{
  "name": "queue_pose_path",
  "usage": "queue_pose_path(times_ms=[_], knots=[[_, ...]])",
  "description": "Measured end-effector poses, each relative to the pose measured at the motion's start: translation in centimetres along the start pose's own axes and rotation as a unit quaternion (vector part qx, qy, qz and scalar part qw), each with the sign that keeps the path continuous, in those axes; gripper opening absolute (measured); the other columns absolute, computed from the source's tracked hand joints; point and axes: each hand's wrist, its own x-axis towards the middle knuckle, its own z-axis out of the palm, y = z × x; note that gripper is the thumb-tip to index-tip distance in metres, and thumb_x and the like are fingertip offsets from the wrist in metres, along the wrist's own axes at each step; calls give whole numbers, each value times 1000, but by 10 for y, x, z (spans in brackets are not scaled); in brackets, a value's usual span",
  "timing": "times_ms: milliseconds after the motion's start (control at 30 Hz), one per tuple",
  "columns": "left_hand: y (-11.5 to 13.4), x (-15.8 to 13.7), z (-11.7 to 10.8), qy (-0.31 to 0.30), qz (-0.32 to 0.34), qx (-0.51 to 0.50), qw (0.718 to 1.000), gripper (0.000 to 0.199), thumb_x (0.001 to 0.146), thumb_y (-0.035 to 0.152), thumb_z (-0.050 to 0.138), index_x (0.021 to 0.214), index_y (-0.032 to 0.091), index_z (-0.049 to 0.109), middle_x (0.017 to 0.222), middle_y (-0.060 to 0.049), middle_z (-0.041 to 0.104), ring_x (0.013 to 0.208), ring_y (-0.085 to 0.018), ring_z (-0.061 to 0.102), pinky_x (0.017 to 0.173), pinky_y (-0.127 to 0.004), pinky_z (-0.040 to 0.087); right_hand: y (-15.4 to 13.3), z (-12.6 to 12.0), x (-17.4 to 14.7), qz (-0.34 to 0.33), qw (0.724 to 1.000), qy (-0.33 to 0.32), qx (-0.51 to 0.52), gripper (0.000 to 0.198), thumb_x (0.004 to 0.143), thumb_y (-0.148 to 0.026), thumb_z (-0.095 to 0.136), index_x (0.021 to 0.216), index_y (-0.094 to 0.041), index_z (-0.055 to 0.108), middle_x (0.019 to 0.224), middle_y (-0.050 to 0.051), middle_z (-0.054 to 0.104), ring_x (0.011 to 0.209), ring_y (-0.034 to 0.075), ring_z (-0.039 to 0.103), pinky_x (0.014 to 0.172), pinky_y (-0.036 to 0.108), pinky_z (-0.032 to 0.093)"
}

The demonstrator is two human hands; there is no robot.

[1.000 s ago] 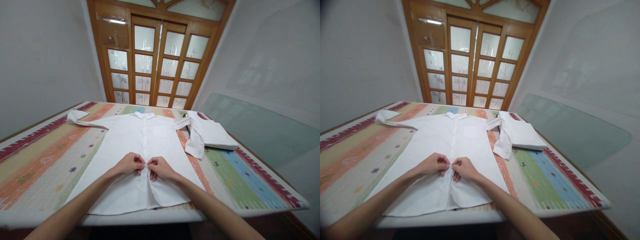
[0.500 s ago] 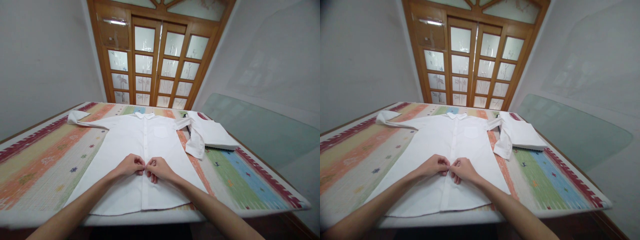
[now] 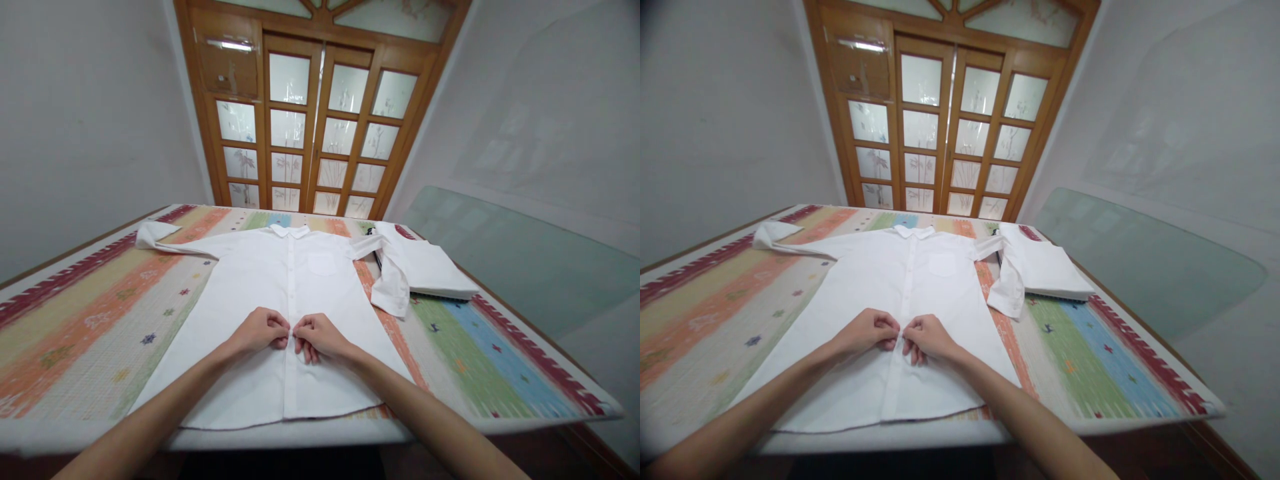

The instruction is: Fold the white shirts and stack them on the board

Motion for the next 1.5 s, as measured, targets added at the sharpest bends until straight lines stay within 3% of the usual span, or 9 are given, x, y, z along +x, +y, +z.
queue_pose_path(times_ms=[233,367,600,867,1067,1200,1333,1400,1500], knots=[[10,-8,3,47,77,199,976,33,69,46,64,67,15,71,60,-4,69,58,-15,61,56,-23,41,0,0,1,10,1000,1,13,11,74,-23,48,72,-15,56,54,-2,65,31,8,51,28,16,30],[19,-11,5,62,104,250,961,36,69,49,61,65,15,72,60,-5,69,58,-15,60,56,-23,39,1,0,1,4,1000,2,9,13,74,-23,48,73,-15,58,56,-2,65,31,8,51,26,16,28],[15,-6,0,47,74,216,972,28,63,40,59,63,14,71,60,-4,68,58,-16,57,57,-24,39,4,1,1,-6,1000,15,1,11,72,-26,54,73,-16,55,55,-2,64,32,8,51,28,16,31],[11,-7,4,81,69,192,976,27,61,39,60,60,14,69,56,-2,64,56,-14,53,55,-24,37,1,1,0,-20,999,17,-33,18,73,-33,60,69,-15,55,53,-2,63,32,8,51,29,17,33],[9,-6,2,54,63,127,988,27,61,40,61,58,14,68,51,0,58,51,-12,47,52,-24,33,-1,3,4,-25,996,41,-71,11,76,-22,55,67,-17,53,49,-5,60,29,6,45,30,17,26],[5,-5,3,47,58,114,991,23,64,36,59,59,15,66,50,0,57,50,-12,49,52,-24,36,4,7,4,-55,985,90,-135,9,76,-16,54,67,-18,52,47,-7,57,32,6,44,36,18,29],[1,-4,3,80,96,177,976,21,66,32,56,52,17,60,63,-1,59,58,-13,53,57,-25,42,6,9,-1,-128,958,137,-218,12,74,-10,56,66,-18,53,47,-6,56,43,8,50,48,18,36],[-1,-5,3,106,130,218,961,16,65,30,59,55,17,62,76,-2,60,68,-15,56,64,-25,45,4,7,-2,-132,953,129,-239,12,75,-10,56,66,-18,55,47,-6,56,45,9,51,51,19,37],[-3,-5,2,99,166,263,945,9,65,23,58,63,17,65,86,-3,59,78,-16,57,73,-28,47,-1,4,-1,-133,939,135,-288,11,76,-10,57,68,-17,60,51,-3,60,49,11,55,54,20,38]])
